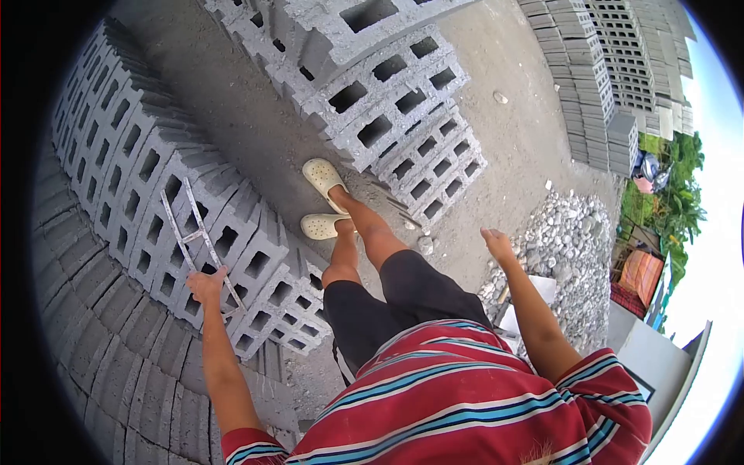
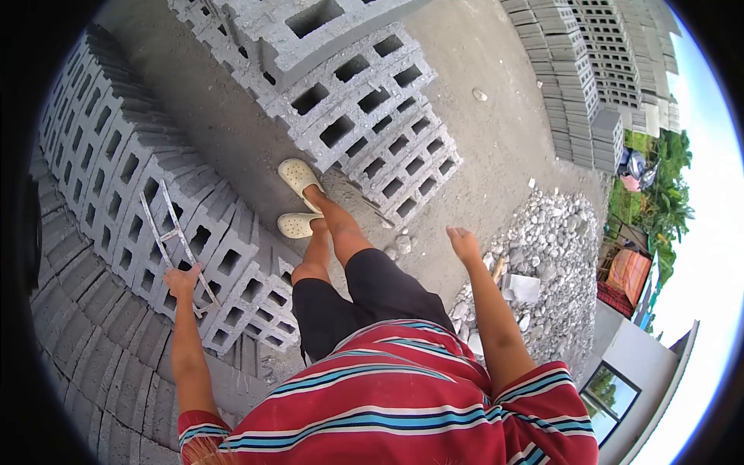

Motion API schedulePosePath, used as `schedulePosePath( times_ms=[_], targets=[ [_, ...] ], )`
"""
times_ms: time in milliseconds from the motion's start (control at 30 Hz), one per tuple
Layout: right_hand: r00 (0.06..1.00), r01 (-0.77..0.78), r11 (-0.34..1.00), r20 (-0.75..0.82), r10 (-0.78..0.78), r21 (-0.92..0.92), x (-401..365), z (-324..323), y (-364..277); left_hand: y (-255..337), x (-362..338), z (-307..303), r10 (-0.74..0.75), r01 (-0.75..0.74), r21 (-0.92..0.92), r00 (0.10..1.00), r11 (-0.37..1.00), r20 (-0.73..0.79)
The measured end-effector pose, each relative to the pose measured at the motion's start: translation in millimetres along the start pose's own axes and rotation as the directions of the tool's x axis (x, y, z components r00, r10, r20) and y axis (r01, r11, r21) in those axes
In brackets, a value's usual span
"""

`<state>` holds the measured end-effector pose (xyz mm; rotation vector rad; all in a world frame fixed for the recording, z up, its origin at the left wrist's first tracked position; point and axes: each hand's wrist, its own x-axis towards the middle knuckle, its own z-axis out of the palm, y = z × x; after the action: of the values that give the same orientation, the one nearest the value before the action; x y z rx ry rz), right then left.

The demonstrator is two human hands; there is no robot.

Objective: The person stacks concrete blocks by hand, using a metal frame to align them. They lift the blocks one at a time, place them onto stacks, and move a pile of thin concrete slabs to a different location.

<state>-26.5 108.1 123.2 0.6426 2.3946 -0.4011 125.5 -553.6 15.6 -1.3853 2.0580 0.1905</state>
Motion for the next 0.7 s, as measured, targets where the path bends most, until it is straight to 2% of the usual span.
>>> schedulePosePath(
  times_ms=[33,133,167,233,267,300,333,400,433,467,500,533,567,600,633,667,700],
  targets=[
    [0.995,0.104,0.994,0.005,-0.104,-0.035,-8.5,8.8,-10.0,1.7,-3.1,5.8,-0.006,0.007,0.011,0.995,1.000,-0.105],
    [0.969,0.230,0.973,0.097,-0.228,-0.016,-24.6,32.6,-26.2,-3.8,-7.8,8.1,0.017,-0.031,-0.127,0.994,0.991,-0.107],
    [0.950,0.285,0.959,0.133,-0.282,0.001,-25.9,39.8,-27.4,1.5,-19.0,-5.0,0.056,-0.065,-0.112,0.995,0.992,-0.081],
    [0.924,0.347,0.938,0.178,-0.339,-0.010,-26.6,49.3,-33.3,-26.7,4.0,15.9,0.183,-0.162,-0.402,0.983,0.901,0.015],
    [0.921,0.354,0.934,0.186,-0.341,-0.040,-26.1,52.0,-38.4,-41.4,11.4,18.9,0.255,-0.193,-0.538,0.966,0.820,0.042],
    [0.919,0.362,0.930,0.192,-0.344,-0.067,-24.8,55.0,-45.8,-46.3,3.2,8.1,0.265,-0.091,-0.652,0.948,0.753,0.174],
    [0.900,0.405,0.913,0.189,-0.392,-0.038,-24.4,54.7,-57.7,-48.1,-13.8,-3.5,0.253,0.063,-0.787,0.929,0.614,0.272],
    [0.851,0.498,0.867,0.186,-0.490,0.007,-28.4,41.8,-92.5,-59.3,-52.3,-15.2,0.393,0.190,-0.943,0.872,0.273,0.290],
    [0.823,0.544,0.839,0.181,-0.538,0.022,-33.7,35.7,-113.7,-63.8,-77.0,-19.3,0.453,0.157,-0.955,0.853,0.253,0.260],
    [0.756,0.637,0.769,0.156,-0.636,0.046,-39.9,30.6,-135.9,-62.0,-105.1,-25.2,0.508,0.120,-0.967,0.832,0.226,0.222],
    [0.676,0.724,0.686,0.128,-0.726,0.069,-48.6,25.7,-158.2,-46.2,-151.8,-50.4,0.491,-0.013,-0.927,0.851,0.374,0.186],
    [0.547,0.825,0.545,0.032,-0.836,0.147,-62.0,19.0,-180.7,-31.2,-196.9,-71.5,0.470,-0.135,-0.845,0.870,0.518,0.150],
    [0.385,0.916,0.374,-0.057,-0.921,0.145,-72.0,15.2,-199.9,-26.4,-219.5,-71.6,0.508,-0.312,-0.716,0.859,0.624,0.069],
    [0.317,0.944,0.300,-0.123,-0.940,0.136,-98.3,-1.8,-219.5,-24.1,-240.6,-71.5,0.550,-0.461,-0.539,0.835,0.705,0.005],
    [0.223,0.966,0.203,-0.120,-0.967,0.157,-115.9,-15.5,-229.9,-17.5,-262.8,-73.4,0.613,-0.565,-0.429,0.789,0.704,-0.033],
    [0.067,0.994,0.059,-0.087,-0.994,0.091,-130.4,-26.9,-235.9,-7.8,-284.1,-76.9,0.674,-0.655,-0.307,0.736,0.690,-0.056],
    [-0.056,0.998,-0.055,0.037,-0.998,0.025,-143.3,-36.3,-234.1,0.7,-305.4,-79.8,0.734,-0.729,-0.222,0.675,0.648,-0.073]
  ],
)
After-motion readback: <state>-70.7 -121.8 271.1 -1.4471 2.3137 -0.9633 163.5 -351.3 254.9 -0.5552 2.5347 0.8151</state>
